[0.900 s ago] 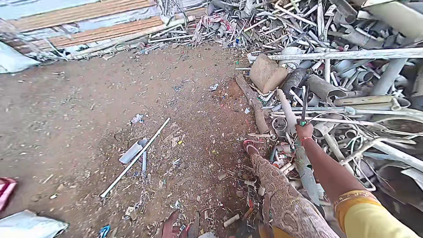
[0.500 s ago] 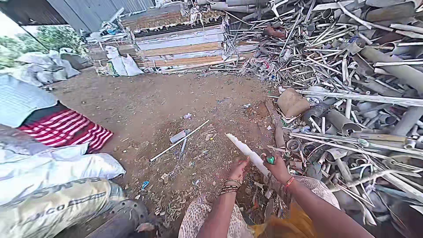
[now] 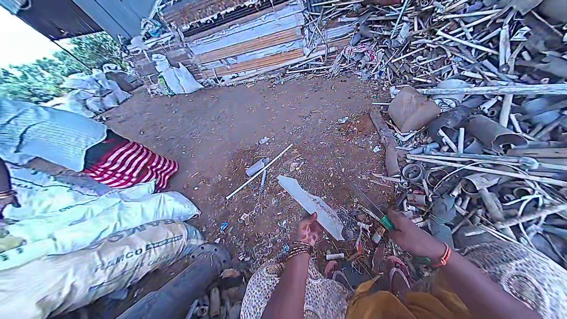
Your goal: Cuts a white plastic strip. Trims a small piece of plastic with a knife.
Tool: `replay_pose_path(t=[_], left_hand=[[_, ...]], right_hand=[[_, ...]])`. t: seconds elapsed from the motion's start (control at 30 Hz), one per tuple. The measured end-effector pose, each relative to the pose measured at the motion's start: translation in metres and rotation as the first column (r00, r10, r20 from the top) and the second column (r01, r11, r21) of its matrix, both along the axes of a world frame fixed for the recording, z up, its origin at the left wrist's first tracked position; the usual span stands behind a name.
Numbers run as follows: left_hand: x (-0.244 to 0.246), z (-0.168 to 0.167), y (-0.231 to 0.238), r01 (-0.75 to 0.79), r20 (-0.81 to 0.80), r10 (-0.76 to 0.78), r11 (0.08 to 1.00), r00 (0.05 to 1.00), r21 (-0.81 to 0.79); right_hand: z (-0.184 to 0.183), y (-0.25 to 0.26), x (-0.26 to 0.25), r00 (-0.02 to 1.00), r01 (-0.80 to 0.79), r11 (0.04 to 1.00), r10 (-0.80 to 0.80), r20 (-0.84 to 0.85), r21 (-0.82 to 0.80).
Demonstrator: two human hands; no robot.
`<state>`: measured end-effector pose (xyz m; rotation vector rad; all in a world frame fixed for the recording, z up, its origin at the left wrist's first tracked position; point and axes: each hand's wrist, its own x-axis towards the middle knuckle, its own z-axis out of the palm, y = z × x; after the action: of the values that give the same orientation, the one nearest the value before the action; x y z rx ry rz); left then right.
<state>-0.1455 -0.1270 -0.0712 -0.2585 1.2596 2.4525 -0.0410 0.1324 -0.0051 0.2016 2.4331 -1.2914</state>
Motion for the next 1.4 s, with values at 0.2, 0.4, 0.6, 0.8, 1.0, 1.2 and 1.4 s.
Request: replay_pose_path(t=[0.2, 0.4, 0.6, 0.8, 1.0, 1.2, 1.4], left_hand=[[-0.005, -0.001, -0.004, -0.083, -0.082, 0.091, 0.992, 0.992, 0.093], [-0.008, -0.011, 0.005, 0.044, -0.079, -0.036, 0.994, 0.996, 0.098], [0.000, -0.015, 0.033, 0.124, -0.055, -0.126, 0.992, 0.991, -0.029], [0.004, -0.017, 0.045, 0.221, -0.039, -0.227, 0.969, 0.973, -0.112], [0.006, -0.019, 0.053, 0.297, -0.042, -0.310, 0.936, 0.950, -0.188], [0.002, -0.017, 0.062, 0.345, 0.000, -0.358, 0.901, 0.934, -0.263], [0.002, -0.016, 0.064, 0.412, -0.029, -0.441, 0.858, 0.897, -0.306]], right_hand=[[-0.020, -0.043, 0.013, 0.948, -0.315, 0.917, 0.317, 0.032, 0.244], [-0.035, -0.055, -0.003, 0.928, -0.363, 0.823, 0.360, 0.093, 0.436], [-0.028, -0.061, 0.000, 0.952, -0.301, 0.884, 0.258, 0.162, 0.358], [-0.025, -0.047, -0.007, 0.954, -0.272, 0.927, 0.224, 0.201, 0.258], [-0.017, -0.041, -0.021, 0.963, -0.254, 0.936, 0.221, 0.157, 0.243], [-0.009, -0.034, -0.037, 0.982, -0.169, 0.965, 0.148, 0.116, 0.200], [-0.008, -0.024, -0.046, 0.992, -0.111, 0.975, 0.097, 0.079, 0.192]])
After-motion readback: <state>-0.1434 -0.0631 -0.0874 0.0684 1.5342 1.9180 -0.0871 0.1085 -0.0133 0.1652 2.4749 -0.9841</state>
